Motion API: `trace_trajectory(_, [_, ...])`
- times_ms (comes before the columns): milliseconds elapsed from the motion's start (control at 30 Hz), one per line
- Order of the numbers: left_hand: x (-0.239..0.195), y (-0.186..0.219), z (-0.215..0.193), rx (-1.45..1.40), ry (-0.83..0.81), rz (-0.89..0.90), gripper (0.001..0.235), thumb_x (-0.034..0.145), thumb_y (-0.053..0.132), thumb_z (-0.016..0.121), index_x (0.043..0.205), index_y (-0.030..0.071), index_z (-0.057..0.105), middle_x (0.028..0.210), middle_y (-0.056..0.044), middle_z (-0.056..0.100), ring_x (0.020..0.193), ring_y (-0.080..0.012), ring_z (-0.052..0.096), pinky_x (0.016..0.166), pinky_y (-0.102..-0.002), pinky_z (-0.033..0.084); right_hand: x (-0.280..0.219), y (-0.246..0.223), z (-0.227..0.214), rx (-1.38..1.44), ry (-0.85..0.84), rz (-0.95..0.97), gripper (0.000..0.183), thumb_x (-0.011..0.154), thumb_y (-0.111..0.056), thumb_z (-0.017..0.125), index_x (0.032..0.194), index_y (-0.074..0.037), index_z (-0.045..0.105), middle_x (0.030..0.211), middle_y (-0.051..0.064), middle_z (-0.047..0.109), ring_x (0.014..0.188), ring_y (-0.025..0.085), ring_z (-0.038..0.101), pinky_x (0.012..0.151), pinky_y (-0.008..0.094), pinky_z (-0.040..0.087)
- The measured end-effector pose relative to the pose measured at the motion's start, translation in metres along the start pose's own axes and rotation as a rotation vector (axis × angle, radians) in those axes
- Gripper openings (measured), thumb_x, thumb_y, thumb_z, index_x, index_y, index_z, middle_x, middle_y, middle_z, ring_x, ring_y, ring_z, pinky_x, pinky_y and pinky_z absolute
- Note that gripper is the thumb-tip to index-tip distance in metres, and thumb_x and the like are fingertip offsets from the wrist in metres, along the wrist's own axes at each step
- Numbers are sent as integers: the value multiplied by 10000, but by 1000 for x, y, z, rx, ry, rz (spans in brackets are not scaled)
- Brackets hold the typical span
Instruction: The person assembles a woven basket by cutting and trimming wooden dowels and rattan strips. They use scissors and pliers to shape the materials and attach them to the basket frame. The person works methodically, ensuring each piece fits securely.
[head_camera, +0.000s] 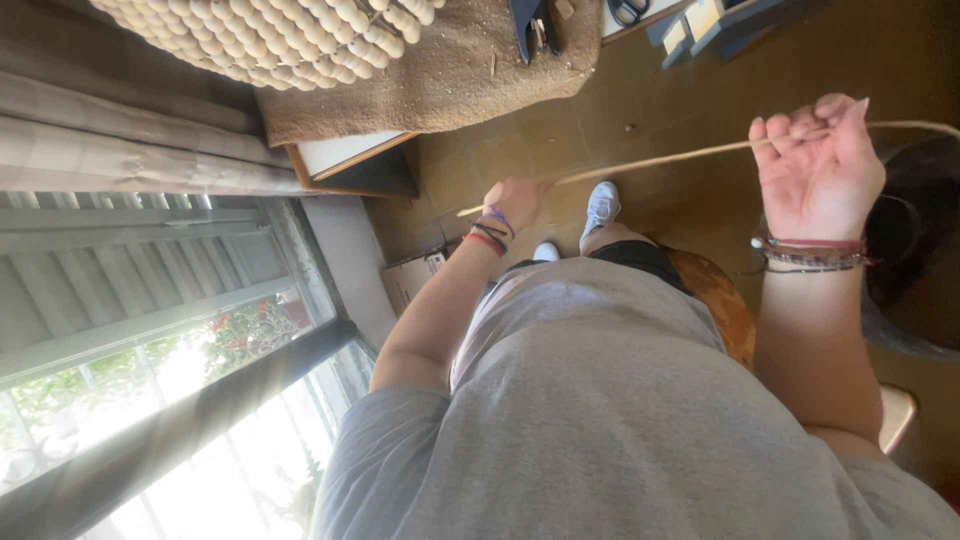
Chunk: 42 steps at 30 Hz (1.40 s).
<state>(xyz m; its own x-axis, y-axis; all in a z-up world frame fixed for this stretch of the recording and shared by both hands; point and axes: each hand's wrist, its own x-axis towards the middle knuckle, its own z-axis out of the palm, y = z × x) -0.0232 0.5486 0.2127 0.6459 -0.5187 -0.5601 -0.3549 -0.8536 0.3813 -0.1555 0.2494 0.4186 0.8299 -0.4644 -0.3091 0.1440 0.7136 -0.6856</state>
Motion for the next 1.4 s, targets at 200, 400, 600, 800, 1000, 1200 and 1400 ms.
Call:
trace_trajectory(200, [-48,86,-30,-597,193,607,862,959,193,682,1652,360,196,1534,-199,507,1221,-528,614,1077,-624,510,-15,74,29,-206,-139,93,250,1110,-308,523,982,-119,625,804,84,676,883,220,742,1005,368,595])
trace_trajectory(400, [-24,38,-8,-22,182,184,494,969,212,418,1403,395,568,954,-48,784,790,-305,751,636,-442,594,6,25,5,145,33,103,301,1099,-259,508,950,-85,703,718,19,627,718,167,606,881,325,511])
trace_trajectory(600, [9,19,70,592,815,248,651,784,223,594,1433,182,553,1247,-134,644,1095,-365,632,941,-673,462,2,23,-4,-184,-24,-29,175,1056,-138,506,926,-154,622,791,-7,538,717,152,534,832,374,542])
trace_trajectory(800, [-12,76,-10,-173,338,713,413,999,162,533,1402,229,588,1221,59,770,876,-164,780,702,-331,593,-18,20,53,-280,148,140,290,1114,-139,369,936,-81,590,760,47,555,771,210,605,1020,460,589])
trace_trajectory(1000, [35,-46,-10,231,77,-125,334,940,182,451,1127,213,726,1030,-82,739,996,-379,698,813,-518,546,5,-6,-23,-2,-6,-63,289,1128,-298,512,991,-129,701,795,6,668,787,156,653,1003,346,591])
trace_trajectory(1200, [-20,79,-26,-680,72,894,431,1061,357,571,1454,211,471,925,24,762,801,-137,752,793,-339,623,-13,56,31,-95,-280,177,272,1142,-172,417,1041,-64,646,884,56,654,869,217,655,1005,393,562])
trace_trajectory(1400, [0,18,-59,-25,141,77,488,937,305,392,1349,441,616,1181,173,753,1057,-218,727,782,-391,594,19,4,-21,3,38,16,237,1090,-289,536,1049,-121,698,792,36,650,867,254,670,1060,430,564])
